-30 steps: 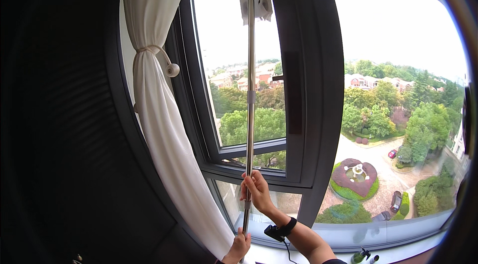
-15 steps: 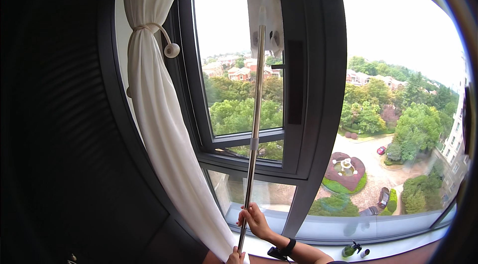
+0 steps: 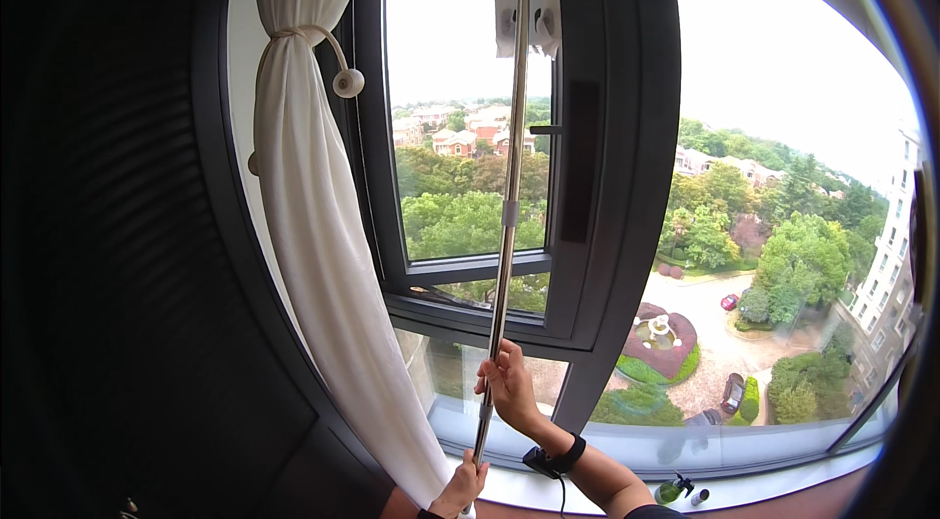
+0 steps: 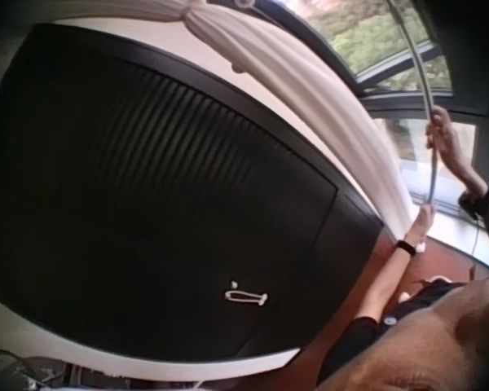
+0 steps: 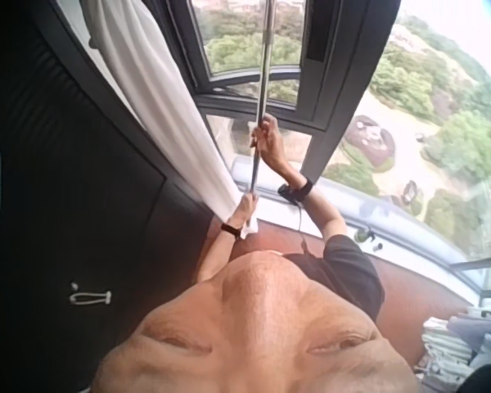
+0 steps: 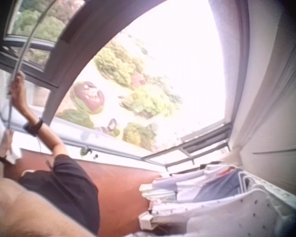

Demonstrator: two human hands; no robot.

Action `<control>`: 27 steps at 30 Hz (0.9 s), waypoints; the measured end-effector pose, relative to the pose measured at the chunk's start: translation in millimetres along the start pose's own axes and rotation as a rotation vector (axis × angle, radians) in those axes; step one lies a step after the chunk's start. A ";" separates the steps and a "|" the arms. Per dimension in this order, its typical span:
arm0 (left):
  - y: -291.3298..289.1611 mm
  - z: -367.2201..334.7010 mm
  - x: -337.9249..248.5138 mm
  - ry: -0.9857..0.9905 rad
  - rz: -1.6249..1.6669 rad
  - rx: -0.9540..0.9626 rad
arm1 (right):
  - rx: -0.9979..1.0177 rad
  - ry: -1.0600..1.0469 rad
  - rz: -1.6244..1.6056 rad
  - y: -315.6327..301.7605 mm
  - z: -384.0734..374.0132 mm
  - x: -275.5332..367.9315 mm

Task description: The person cleans a large curved window using a long-handled mop with a microfiber pad. They wipe the glass in vertical strokes, open the window to clean the frame, rinse the pad in a blue basin, reattach it, and continue wiping the window.

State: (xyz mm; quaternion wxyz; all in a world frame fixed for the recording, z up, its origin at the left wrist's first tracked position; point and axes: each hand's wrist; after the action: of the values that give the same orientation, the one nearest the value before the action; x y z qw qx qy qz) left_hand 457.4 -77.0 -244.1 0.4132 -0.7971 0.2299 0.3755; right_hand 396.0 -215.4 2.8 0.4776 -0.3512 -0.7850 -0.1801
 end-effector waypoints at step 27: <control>-18.5 271.9 109.0 -0.498 -0.082 0.212 | -0.005 0.270 0.343 51.4 74.6 -58.8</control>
State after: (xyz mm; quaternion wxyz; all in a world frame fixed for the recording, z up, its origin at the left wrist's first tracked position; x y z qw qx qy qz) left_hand 425.5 153.2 -423.5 0.5529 -0.6412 0.1268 0.5168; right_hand 404.2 -156.1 -87.2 0.6010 -0.4537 -0.6422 -0.1435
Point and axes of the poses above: each hand's wrist, its own z-axis away from the middle knuckle, its own y-axis out of the palm, x = y × z, and after that the axes turned 2 degrees about y, right-handed
